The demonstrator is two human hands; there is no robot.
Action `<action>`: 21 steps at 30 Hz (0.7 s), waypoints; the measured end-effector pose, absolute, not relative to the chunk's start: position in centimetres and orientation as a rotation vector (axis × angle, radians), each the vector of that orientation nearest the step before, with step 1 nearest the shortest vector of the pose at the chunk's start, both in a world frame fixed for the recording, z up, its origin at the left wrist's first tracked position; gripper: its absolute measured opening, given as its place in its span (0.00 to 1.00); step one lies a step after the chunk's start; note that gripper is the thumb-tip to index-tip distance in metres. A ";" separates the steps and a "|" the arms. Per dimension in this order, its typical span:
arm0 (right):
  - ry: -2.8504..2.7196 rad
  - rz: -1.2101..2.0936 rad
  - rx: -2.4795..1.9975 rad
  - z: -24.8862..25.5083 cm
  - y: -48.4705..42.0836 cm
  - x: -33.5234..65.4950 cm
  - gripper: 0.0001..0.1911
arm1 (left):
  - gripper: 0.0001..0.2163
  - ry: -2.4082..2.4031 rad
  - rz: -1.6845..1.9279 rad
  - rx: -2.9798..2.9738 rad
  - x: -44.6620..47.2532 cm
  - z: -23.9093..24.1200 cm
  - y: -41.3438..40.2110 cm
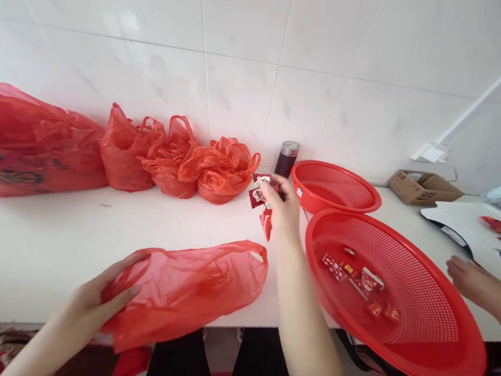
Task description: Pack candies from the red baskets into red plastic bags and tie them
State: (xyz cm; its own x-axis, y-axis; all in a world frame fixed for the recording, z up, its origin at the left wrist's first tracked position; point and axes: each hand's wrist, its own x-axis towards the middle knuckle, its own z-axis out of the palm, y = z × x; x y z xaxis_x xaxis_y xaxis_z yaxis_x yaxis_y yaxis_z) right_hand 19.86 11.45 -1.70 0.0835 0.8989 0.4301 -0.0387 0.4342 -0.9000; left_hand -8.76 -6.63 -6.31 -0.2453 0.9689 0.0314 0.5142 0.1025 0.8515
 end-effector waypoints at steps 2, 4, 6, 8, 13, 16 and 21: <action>-1.210 0.930 -0.608 0.7 8.5 18.8 0.16 | 0.31 1.717 1.002 1.418 -7.0 -6.4 -5.6; -1.202 0.985 -0.499 1.3 5.8 17.1 0.13 | 0.33 1.557 1.016 1.379 -4.9 -6.7 -4.2; -1.227 0.969 -0.512 -0.3 3.9 15.3 0.11 | 0.35 1.351 1.066 1.308 -2.9 -7.3 -2.9; -1.282 0.847 -0.629 -3.5 2.9 13.8 0.10 | 0.38 1.174 1.106 1.219 -1.4 -8.1 -1.6; -1.681 0.430 -0.832 -11.8 3.6 13.4 0.09 | 0.40 1.209 1.095 1.193 -0.7 -10.3 0.5; -1.994 0.386 -0.886 -14.0 4.2 14.0 0.10 | 0.39 1.432 1.100 1.359 -1.3 -11.1 0.8; -2.382 0.271 -1.328 -13.3 5.6 15.0 0.18 | 0.35 1.755 0.989 1.784 -2.2 -10.2 -0.7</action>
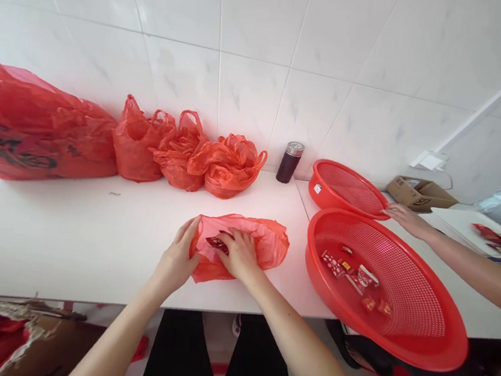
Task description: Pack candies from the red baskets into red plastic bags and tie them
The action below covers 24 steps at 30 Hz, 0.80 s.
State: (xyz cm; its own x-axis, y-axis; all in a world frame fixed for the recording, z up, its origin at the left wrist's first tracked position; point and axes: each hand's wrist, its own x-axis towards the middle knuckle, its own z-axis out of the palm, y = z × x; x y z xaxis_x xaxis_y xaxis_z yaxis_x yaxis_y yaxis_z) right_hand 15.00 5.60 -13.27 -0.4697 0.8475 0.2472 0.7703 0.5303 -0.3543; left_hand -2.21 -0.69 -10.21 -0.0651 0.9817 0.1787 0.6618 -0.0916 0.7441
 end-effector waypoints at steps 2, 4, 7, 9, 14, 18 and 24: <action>-2.414 0.225 -1.434 -12.1 6.5 15.6 0.24 | 0.32 1.804 0.928 1.863 -2.7 -9.2 -1.7; -2.417 0.212 -1.457 -10.7 7.3 16.2 0.23 | 0.30 1.863 0.941 1.894 -3.3 -8.1 -2.5; -2.449 0.224 -1.448 -8.1 7.7 17.0 0.20 | 0.29 1.983 0.969 1.806 -4.2 -7.2 -3.5; -2.430 0.231 -1.374 -5.9 7.3 17.5 0.20 | 0.29 2.029 0.938 1.645 -4.7 -7.4 -4.1; -2.168 -0.047 -1.148 -0.9 4.8 21.5 0.15 | 0.30 1.779 0.858 1.196 -4.5 -9.4 -6.2; -2.152 -0.124 -1.465 -1.8 0.6 29.5 0.29 | 0.24 1.660 0.961 1.026 -4.2 -10.1 -7.3; -2.176 -0.101 -1.939 -9.4 -4.9 37.4 0.27 | 0.20 1.587 1.113 0.937 -4.5 -10.3 -6.7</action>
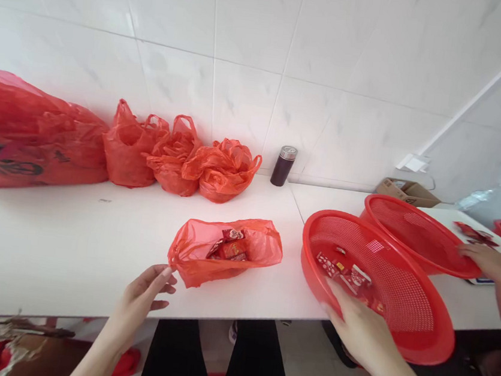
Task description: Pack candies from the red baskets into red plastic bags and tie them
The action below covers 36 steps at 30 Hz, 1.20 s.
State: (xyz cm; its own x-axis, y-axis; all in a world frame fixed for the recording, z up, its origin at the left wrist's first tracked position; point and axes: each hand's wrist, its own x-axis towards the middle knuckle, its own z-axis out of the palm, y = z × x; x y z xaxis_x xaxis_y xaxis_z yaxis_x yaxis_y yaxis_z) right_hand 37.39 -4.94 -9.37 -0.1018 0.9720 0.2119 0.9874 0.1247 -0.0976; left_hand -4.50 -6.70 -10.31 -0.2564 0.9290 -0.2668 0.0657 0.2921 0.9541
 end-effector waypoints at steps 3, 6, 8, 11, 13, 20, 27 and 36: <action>-2.148 -0.115 -1.948 -10.6 -3.7 36.7 0.26 | 0.19 1.520 1.137 0.880 -4.1 -10.9 -5.5; -2.157 -0.124 -1.883 -9.6 0.2 35.2 0.24 | 0.20 1.544 1.146 0.882 -3.6 -11.3 -4.4; -2.155 -0.157 -1.797 -8.4 3.1 34.0 0.22 | 0.21 1.603 1.153 0.902 -3.6 -11.2 -4.1; -2.105 -0.173 -1.481 -7.1 5.8 31.2 0.22 | 0.20 1.678 1.137 0.984 -3.7 -10.9 -4.6; -2.087 -0.080 -1.285 -6.8 6.4 28.9 0.28 | 0.20 1.710 1.136 1.038 -3.9 -10.8 -5.4; -2.041 0.495 -1.298 -3.6 8.2 25.5 0.10 | 0.15 1.598 1.460 0.878 -5.3 -6.2 -5.0; -1.437 1.270 -0.757 6.5 9.2 26.9 0.05 | 0.08 1.011 1.925 1.079 -3.9 5.6 -1.7; -1.652 1.153 -0.791 8.7 6.3 26.9 0.08 | 0.09 1.067 1.654 1.275 -4.4 6.2 -0.8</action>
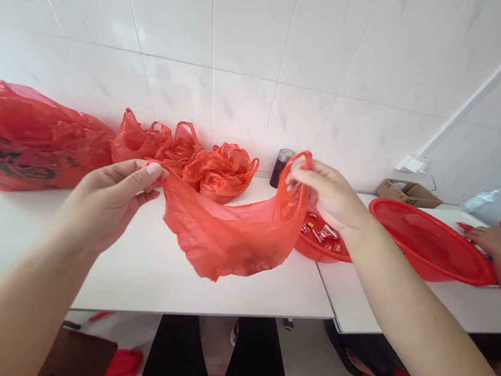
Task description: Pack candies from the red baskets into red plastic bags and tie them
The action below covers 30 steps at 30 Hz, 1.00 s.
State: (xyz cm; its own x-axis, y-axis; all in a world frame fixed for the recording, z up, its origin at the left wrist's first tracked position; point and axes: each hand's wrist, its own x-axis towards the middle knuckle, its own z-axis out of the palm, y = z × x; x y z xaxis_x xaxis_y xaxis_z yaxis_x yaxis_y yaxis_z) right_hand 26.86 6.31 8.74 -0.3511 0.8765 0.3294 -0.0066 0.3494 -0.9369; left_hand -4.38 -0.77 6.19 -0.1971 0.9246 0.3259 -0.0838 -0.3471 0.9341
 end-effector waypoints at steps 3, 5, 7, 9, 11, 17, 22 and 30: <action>-1.771 1.105 -0.810 9.5 5.5 26.5 0.09 | 0.09 0.968 1.601 1.286 -3.7 6.7 -0.9; -1.787 1.047 -0.782 10.0 5.0 26.0 0.08 | 0.09 0.831 1.500 1.241 -2.5 7.1 -1.0; -1.839 0.972 -0.772 10.4 4.6 25.3 0.08 | 0.13 0.743 1.365 1.237 -1.1 7.4 -0.8; -1.961 0.901 -0.754 10.6 4.2 24.1 0.07 | 0.19 0.765 1.198 1.305 0.2 7.6 -0.5; -2.104 0.834 -0.698 10.8 3.6 22.5 0.07 | 0.23 0.879 0.959 1.426 1.3 7.6 0.1; -2.231 0.711 -0.587 9.7 2.8 18.8 0.07 | 0.09 1.205 0.567 1.736 2.2 7.1 1.2; -2.134 0.942 -0.674 5.7 4.4 19.9 0.16 | 0.16 1.242 0.731 1.479 0.6 6.2 1.3; -1.964 0.938 -0.641 4.2 1.6 21.3 0.02 | 0.21 1.024 0.703 1.545 0.0 4.9 1.7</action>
State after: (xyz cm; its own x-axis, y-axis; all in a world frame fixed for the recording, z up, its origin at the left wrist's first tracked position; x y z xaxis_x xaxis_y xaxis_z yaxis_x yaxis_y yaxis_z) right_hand 21.28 1.57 4.17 -0.5114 0.7187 0.4711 0.0850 0.5878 -0.8045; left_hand -0.05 1.70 4.92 0.4506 0.8885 -0.0868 0.2388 -0.0262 0.9707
